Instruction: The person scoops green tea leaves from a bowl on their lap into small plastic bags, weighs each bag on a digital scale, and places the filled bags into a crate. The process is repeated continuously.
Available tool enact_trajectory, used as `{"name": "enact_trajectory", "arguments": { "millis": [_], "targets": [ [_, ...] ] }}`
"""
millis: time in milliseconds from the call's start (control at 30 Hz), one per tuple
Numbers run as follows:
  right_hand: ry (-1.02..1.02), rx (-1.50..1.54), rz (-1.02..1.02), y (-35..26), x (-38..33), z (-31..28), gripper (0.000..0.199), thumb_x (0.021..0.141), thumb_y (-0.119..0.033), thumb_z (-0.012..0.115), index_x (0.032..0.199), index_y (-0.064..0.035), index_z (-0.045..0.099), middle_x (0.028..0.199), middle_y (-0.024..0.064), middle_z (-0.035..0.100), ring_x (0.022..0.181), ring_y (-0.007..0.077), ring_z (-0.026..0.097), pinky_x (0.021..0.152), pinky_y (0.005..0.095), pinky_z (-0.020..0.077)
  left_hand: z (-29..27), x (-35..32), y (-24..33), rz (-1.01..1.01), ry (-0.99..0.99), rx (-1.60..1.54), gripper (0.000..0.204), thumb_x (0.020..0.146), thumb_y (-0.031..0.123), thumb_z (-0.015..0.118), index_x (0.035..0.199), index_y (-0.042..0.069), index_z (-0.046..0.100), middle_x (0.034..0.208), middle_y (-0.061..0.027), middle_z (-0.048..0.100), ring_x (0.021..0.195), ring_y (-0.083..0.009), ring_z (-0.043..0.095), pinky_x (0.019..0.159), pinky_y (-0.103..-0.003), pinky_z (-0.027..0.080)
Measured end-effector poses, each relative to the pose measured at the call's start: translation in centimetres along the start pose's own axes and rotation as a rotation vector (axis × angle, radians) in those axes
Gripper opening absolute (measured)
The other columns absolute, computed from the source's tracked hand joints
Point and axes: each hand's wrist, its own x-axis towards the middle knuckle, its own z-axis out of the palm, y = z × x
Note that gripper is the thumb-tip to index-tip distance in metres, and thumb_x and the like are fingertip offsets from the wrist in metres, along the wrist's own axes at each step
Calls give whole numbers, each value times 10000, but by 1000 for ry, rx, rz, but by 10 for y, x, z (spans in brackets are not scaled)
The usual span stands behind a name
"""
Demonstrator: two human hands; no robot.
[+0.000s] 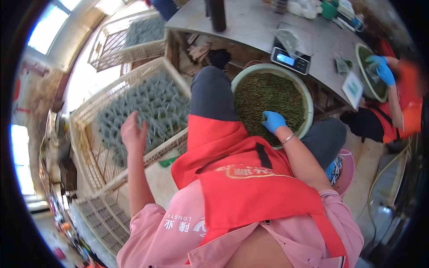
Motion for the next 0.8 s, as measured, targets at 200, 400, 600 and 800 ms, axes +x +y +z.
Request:
{"name": "enact_trajectory", "arguments": {
  "millis": [200, 400, 600, 800],
  "targets": [
    [89, 829, 139, -9, -16, -42, 132, 813, -158, 619, 819, -28, 597, 628, 66, 598, 430, 130, 549, 437, 264, 448, 34, 53, 195, 748, 82, -618, 226, 743, 96, 634, 965, 79, 595, 987, -81, 626, 951, -274, 577, 877, -407, 416],
    [198, 988, 6, -15, -43, -63, 153, 836, -137, 589, 909, -4, 597, 760, 82, 633, 566, 137, 599, 524, 261, 484, 80, 42, 303, 604, -760, -900, 374, 792, 221, 642, 1131, 86, 556, 922, -110, 657, 772, -208, 652, 701, -309, 502],
    [721, 325, -195, 18, -18, -95, 350, 819, -136, 586, 1164, -82, 563, 852, 111, 642, 729, 201, 618, 697, 315, 496, 125, 35, 297, 438, -787, -992, 283, 840, 205, 598, 1078, 53, 582, 898, -75, 673, 716, -162, 658, 672, -284, 505],
    [488, 110, 153, 11, 55, -181, 589, 806, -135, 537, 1361, -199, 351, 888, 164, 637, 785, 328, 613, 734, 418, 487, 117, 37, 298, 519, -775, -883, 272, 837, 196, 603, 1072, 60, 589, 905, -79, 673, 753, -169, 657, 687, -291, 508]
  ]
}}
